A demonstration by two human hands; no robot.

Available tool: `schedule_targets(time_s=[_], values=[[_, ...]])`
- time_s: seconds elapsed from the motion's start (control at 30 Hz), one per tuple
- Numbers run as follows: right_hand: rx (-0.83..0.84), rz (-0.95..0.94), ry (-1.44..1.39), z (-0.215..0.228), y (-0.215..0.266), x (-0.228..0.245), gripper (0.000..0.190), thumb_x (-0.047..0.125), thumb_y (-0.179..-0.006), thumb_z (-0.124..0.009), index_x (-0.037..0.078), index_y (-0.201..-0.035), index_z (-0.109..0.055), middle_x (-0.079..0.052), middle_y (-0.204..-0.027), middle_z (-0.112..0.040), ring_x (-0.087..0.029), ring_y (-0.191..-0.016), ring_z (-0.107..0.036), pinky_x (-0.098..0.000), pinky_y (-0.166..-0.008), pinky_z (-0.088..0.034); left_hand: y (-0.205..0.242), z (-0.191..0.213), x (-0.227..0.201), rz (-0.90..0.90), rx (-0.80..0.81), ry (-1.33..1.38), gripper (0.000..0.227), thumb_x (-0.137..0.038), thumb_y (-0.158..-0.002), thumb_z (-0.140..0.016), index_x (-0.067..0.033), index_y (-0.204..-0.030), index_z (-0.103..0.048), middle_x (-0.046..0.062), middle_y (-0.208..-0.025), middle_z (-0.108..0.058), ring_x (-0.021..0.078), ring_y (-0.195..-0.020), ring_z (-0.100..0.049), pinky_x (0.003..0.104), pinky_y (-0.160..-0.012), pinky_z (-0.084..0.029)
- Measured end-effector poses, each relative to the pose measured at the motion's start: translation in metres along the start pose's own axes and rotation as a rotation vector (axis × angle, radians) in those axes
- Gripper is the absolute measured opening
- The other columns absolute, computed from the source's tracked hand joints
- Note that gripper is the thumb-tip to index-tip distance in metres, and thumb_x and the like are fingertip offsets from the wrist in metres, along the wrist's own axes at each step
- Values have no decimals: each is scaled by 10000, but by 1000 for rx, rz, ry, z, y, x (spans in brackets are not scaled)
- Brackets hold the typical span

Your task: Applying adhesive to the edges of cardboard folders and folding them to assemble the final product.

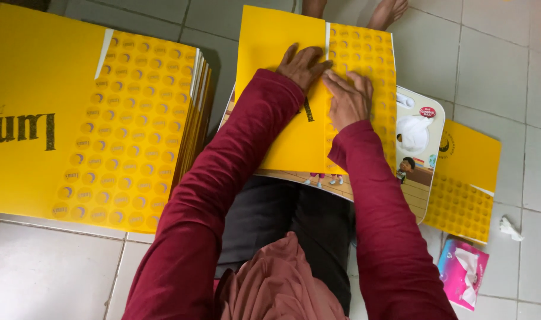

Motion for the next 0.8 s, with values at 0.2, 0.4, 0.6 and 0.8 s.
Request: schedule_targets(time_s=[0.2, 0.4, 0.6, 0.8], values=[[-8, 33, -18, 26, 59, 22, 424, -21, -895, -636, 198, -1225, -786, 46, -1243, -763, -273, -1180, -503, -456, -1036, -332, -4, -13, 7, 20, 46, -5, 649, -186, -905, -603, -241, -1529, -434, 111, -1489, -372, 321, -1443, -367, 575, -1223, -108], [64, 25, 18, 68, 131, 66, 416, 89, -862, -776, 227, -1253, -742, 28, -1256, -767, -295, -1243, -576, -596, -1156, -344, 2, -2, 4, -24, 27, 46, 890, -132, -711, -769, -196, -1532, -433, 129, -1477, -369, 339, -1425, -386, 595, -1211, -107], [-62, 36, -67, 104, 159, 95, 300, 48, -947, -700, 212, -1180, -793, 84, -1237, -750, -290, -1203, -590, -607, -1143, -355, 2, 0, 2, -10, 54, 22, 941, -63, -670, -776, -189, -1538, -435, 137, -1471, -358, 344, -1423, -373, 579, -1213, -94], [-32, 60, 29, 97, 153, 91, 346, 19, -898, -699, 220, -1155, -815, 69, -1201, -780, -341, -1281, -615, -603, -1178, -303, 3, -10, 5, -25, -49, 43, 621, 13, -914, -576, -189, -1495, -483, 134, -1436, -399, 336, -1390, -428, 595, -1195, -130]])
Point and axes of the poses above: each hand's wrist, its own y-axis away from the middle knuckle, its own z-axis out of the back of the hand, x = y × z, the point moved 2 cm from there along -y, towards the middle knuckle
